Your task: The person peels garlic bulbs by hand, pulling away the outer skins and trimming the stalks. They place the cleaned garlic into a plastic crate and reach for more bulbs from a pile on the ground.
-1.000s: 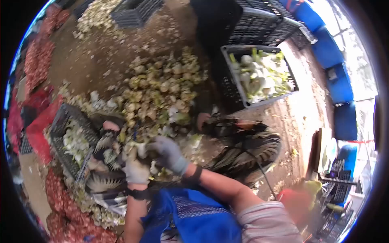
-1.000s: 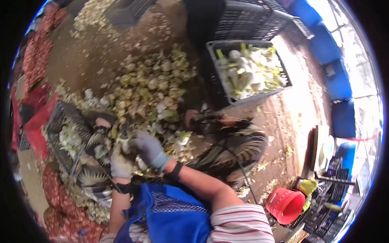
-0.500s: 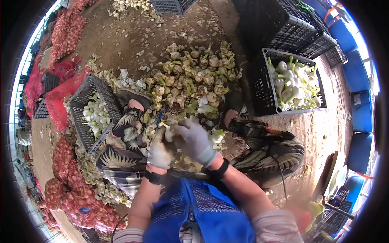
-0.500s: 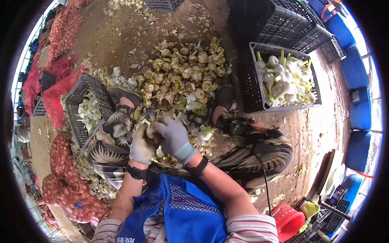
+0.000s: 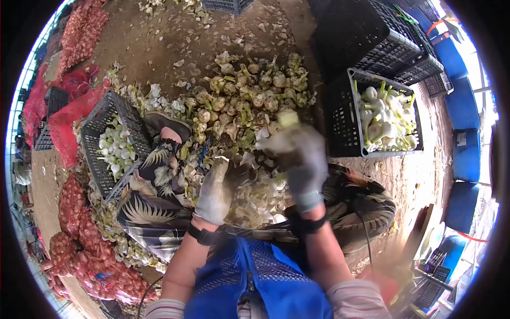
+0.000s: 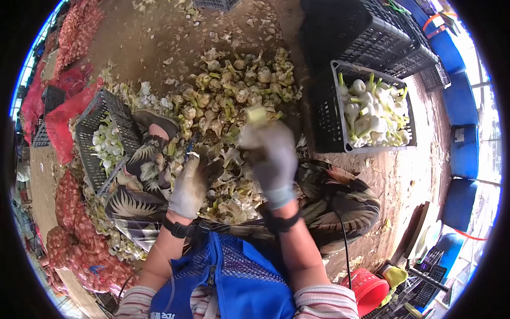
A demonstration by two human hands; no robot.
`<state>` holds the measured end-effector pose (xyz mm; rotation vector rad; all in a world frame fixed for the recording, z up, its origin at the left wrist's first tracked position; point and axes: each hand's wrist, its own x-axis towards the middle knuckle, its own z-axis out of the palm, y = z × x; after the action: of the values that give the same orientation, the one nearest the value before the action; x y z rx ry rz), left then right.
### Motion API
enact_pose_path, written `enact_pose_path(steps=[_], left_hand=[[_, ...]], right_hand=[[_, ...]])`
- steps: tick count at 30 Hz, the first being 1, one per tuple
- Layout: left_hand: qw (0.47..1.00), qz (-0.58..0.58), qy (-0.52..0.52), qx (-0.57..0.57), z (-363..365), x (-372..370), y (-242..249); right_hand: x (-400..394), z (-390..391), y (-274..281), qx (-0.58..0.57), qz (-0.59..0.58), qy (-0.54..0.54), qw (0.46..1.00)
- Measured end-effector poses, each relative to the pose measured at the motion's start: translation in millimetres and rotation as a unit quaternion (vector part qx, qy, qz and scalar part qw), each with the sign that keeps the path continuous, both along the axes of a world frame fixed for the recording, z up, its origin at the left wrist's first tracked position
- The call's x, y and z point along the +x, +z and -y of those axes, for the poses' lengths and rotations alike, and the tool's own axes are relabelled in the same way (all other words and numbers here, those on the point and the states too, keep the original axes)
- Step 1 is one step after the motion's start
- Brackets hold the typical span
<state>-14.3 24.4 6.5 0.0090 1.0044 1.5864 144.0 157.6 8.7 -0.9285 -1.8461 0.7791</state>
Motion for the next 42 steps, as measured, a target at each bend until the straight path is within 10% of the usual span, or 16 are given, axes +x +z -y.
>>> enact_pose_path(steps=[1,2,5,8,11,13,15,18,25,30,33,42], left_hand=[[1.000,0.005,0.004,-0.001,3,-4,-7],[1.000,-0.016,0.002,-0.018,6,-7,-19],[0.996,-0.030,0.010,-0.089,12,-11,-54],[0.983,-0.112,-0.023,-0.147,15,-13,-69],[0.975,-0.150,-0.038,-0.161,16,-23,-66],[0.977,-0.109,0.002,-0.181,20,-30,-81],[0.973,-0.135,-0.002,-0.184,23,-40,-80],[0.833,-0.510,-0.095,-0.193,23,-43,-90],[0.810,-0.551,-0.112,-0.167,19,-34,-41],[0.825,-0.544,-0.067,-0.137,54,-38,-27],[0.788,-0.590,-0.053,-0.167,67,-37,-27],[0.738,-0.662,-0.005,-0.136,90,-41,-15]], right_hand=[[13,-26,15,0.163,0.072,-0.151,0.972],[36,-45,21,0.048,0.067,-0.231,0.969],[64,-94,28,0.171,0.142,-0.375,0.900],[38,-119,-31,0.074,0.193,-0.146,0.967],[-13,-121,-131,-0.120,0.352,-0.067,0.926],[8,-126,-247,-0.029,0.357,-0.020,0.933],[5,-142,-251,-0.151,0.260,-0.029,0.953],[-33,-135,-179,-0.288,0.190,0.011,0.939],[-100,-42,-78,-0.292,0.155,0.289,0.898],[-111,39,-19,-0.491,-0.026,0.190,0.850],[-105,53,-39,-0.390,0.165,0.172,0.890],[-105,79,-27,-0.450,0.094,0.164,0.873]])
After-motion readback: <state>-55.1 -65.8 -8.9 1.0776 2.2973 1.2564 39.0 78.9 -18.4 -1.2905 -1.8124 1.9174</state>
